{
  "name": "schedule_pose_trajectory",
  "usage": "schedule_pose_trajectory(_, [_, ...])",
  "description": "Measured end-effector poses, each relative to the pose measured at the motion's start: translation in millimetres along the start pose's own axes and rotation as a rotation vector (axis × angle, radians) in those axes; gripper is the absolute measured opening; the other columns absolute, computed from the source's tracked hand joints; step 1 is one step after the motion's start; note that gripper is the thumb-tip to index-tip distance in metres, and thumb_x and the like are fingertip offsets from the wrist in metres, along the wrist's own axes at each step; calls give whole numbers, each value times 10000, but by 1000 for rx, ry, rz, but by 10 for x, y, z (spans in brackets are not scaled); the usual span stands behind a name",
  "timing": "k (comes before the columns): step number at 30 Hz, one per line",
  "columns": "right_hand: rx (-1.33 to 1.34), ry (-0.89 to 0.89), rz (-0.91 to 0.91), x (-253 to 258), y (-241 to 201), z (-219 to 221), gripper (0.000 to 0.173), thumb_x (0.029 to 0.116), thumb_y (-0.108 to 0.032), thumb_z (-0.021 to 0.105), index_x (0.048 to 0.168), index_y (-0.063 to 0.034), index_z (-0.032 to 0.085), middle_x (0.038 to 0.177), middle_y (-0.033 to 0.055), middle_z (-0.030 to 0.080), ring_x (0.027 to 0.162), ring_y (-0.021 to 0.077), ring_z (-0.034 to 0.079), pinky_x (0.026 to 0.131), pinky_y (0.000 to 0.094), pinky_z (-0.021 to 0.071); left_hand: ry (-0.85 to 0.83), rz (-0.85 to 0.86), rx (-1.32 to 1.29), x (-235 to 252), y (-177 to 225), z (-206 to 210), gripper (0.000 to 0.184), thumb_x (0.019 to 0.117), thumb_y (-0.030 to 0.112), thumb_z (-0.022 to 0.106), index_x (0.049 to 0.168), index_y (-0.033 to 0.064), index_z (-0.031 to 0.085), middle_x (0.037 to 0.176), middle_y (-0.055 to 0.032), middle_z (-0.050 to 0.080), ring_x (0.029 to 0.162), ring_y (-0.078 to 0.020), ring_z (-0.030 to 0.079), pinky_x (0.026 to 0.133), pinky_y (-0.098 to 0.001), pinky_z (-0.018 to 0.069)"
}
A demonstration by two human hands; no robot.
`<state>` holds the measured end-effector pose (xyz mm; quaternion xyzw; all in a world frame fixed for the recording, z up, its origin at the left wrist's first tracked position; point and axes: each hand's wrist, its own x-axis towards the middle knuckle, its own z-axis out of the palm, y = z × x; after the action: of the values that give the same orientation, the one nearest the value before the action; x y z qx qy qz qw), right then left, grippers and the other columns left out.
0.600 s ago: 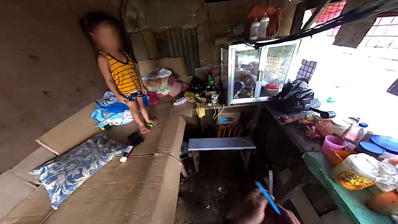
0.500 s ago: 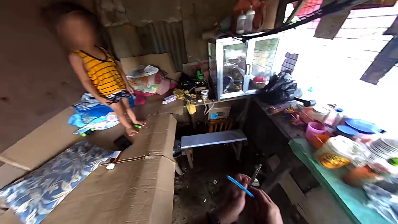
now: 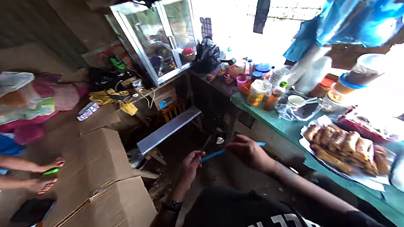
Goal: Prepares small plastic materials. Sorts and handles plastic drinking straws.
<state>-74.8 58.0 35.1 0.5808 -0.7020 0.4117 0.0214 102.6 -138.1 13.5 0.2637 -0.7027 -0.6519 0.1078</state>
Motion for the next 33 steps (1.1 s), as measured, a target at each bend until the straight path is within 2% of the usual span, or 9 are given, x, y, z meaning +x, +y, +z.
schedule_pose_trajectory(2, [-29, 33, -36, -13, 51, -245, 185, 994, -183, 634, 1067, -133, 796, 972, 77, 716, 927, 196, 677, 871, 377, 560, -106, 17, 40, 104, 130, 16, 240, 1053, 91, 484, 1227, -3, 619, 983, -19, 665, 749, -52, 626, 708, -226, 552])
schedule_pose_trajectory(6, [-166, 11, -122, -29, 18, -629, 198, 1014, -233, 614, 1042, -159, 796, 972, 33, 733, 920, 168, 676, 835, 387, 526, -419, -58, 52, 254, 507, 195, 333, 1069, 96, 433, 1370, 56, 569, 899, 47, 608, 654, -11, 523, 591, -158, 444])
schedule_pose_trajectory(11, [-391, 14, -188, -154, 54, -923, 168, 991, -231, 647, 1021, -191, 807, 954, 20, 714, 899, 180, 649, 810, 387, 492, -697, -161, -84, 348, 769, 566, 450, 1098, 249, 248, 1287, 84, 622, 877, 46, 632, 647, -11, 533, 581, -143, 443])
schedule_pose_trajectory(14, [-454, 35, -160, -319, 84, -1088, 172, 982, -211, 644, 1019, -199, 811, 927, 32, 703, 864, 205, 640, 771, 402, 494, -746, -115, -80, 371, 823, 814, 371, 1107, 215, 329, 1242, 76, 646, 844, 53, 628, 629, -1, 523, 564, -136, 429])
schedule_pose_trajectory(23, [-382, -82, 92, -732, 180, -1392, 231, 1026, -267, 564, 1032, -172, 775, 951, 81, 700, 907, 267, 664, 787, 475, 512, -821, 236, 447, 407, 824, 1313, 274, 1062, 147, 506, 1281, 50, 639, 892, 18, 634, 674, 12, 511, 624, -160, 433])
schedule_pose_trajectory(25, [-169, -262, 229, -725, 169, -1507, 200, 998, -211, 603, 1034, -106, 770, 979, 109, 703, 955, 277, 667, 841, 511, 515, -859, 364, 552, 381, 793, 1352, 275, 1054, 106, 493, 1267, 17, 642, 965, -68, 666, 754, -74, 574, 710, -236, 491])
schedule_pose_trajectory(27, [90, -434, 249, -671, 245, -1626, 167, 979, -111, 629, 1005, -10, 759, 943, 137, 695, 890, 224, 660, 818, 402, 539, -918, 586, 559, 343, 729, 1363, 254, 1029, 56, 505, 1204, -38, 662, 1035, -173, 693, 861, -205, 660, 812, -346, 549])
schedule_pose_trajectory(30, [248, -400, 225, -584, 431, -1612, 190, 990, -135, 631, 1021, 17, 740, 936, 107, 682, 854, 102, 629, 787, 237, 523, -772, 784, 430, 244, 670, 1383, 228, 1042, 69, 492, 1126, -60, 660, 1021, -171, 676, 905, -188, 652, 859, -292, 542])
schedule_pose_trajectory(33, [172, -183, 265, -579, 491, -1231, 183, 963, -129, 640, 1018, 15, 740, 951, 135, 705, 871, 176, 663, 803, 323, 546, -325, 628, 338, 213, 622, 1423, 262, 1041, 102, 495, 1183, -73, 629, 943, -94, 672, 783, -72, 623, 732, -220, 533])
